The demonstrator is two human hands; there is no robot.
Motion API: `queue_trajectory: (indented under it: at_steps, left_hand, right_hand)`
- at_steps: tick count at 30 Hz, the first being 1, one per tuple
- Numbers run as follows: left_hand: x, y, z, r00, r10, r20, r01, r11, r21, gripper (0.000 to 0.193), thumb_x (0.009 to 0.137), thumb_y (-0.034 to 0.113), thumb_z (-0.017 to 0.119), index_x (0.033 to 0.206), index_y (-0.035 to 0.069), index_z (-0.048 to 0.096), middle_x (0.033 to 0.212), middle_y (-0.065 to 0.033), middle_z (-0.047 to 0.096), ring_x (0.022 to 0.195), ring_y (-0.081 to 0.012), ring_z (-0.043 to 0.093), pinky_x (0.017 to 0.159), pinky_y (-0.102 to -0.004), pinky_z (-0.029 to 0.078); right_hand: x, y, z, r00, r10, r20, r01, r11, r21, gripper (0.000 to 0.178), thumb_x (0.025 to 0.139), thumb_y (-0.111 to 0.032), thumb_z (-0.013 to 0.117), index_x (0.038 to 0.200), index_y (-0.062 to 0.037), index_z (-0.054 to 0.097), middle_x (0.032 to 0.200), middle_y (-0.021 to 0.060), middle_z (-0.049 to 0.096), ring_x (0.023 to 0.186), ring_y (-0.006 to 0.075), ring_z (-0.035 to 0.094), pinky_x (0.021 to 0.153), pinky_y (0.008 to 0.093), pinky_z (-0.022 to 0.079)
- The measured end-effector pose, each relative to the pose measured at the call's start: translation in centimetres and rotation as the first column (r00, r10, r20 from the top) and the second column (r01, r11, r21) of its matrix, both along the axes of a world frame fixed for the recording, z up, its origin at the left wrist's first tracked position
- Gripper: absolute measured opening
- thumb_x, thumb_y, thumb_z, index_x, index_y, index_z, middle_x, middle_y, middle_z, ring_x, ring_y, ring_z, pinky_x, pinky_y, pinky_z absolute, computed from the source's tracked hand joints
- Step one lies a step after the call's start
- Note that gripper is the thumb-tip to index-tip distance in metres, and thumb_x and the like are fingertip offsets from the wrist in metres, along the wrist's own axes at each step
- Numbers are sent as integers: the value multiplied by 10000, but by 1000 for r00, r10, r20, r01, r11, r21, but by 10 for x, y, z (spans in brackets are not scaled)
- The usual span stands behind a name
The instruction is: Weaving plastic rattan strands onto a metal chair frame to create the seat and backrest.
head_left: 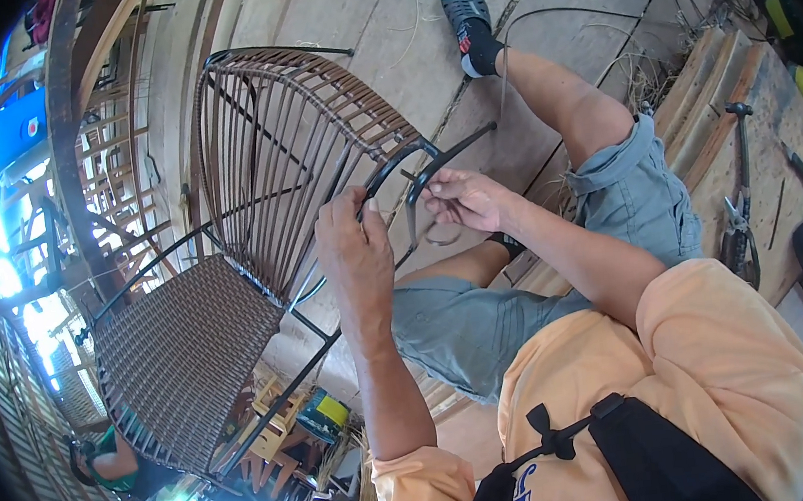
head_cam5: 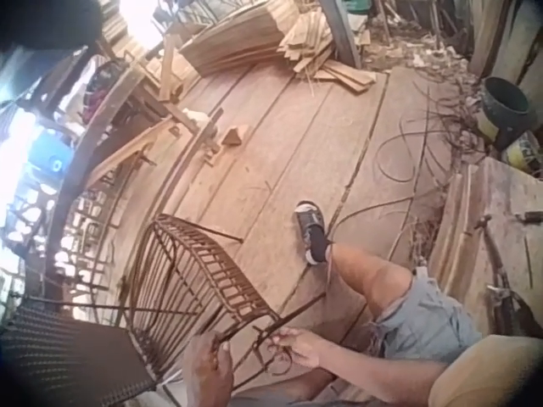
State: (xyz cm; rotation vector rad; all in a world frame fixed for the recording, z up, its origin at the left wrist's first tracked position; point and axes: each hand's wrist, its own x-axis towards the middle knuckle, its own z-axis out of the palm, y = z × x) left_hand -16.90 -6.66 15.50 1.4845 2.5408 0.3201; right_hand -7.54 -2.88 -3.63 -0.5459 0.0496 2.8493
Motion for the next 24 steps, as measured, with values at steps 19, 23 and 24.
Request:
queue_trajectory:
  at_steps: [19, 23, 24]
  left_hand:
    - [9, 25, -16, 990, -40, 134, 20, 989, 146, 192, 801, -6, 580, 983, -10, 519, 985, -152, 539, 894, -292, 546, 749, -359, 455]
    - [8, 27, -23, 995, -49, 87, 35, 987, 154, 193, 791, -10, 589, 971, -6, 520, 961, -147, 541, 881, -288, 547, 732, -353, 449]
    - [8, 25, -24, 995, -49, 89, 35, 988, 152, 193, 791, -10, 589, 971, -6, 520, 961, -147, 541, 881, -288, 547, 732, -353, 449]
  right_hand:
    - [-49, 19, 19, 968, -140, -209, 124, 989, -84, 134, 845, -125, 601, 957, -54, 606, 766, 23, 581, 675, 112, 554, 495, 202, 437]
    - [-50, 18, 12, 937, -188, -294, 163, 981, -109, 128, 844, -157, 614, 918, -54, 602, 705, 3, 533, 636, 108, 524, 480, 199, 408]
    - [-50, 18, 11, 938, -189, -292, 163, 980, -111, 128, 844, -157, 614, 918, -54, 602, 705, 3, 533, 636, 108, 524, 480, 199, 408]
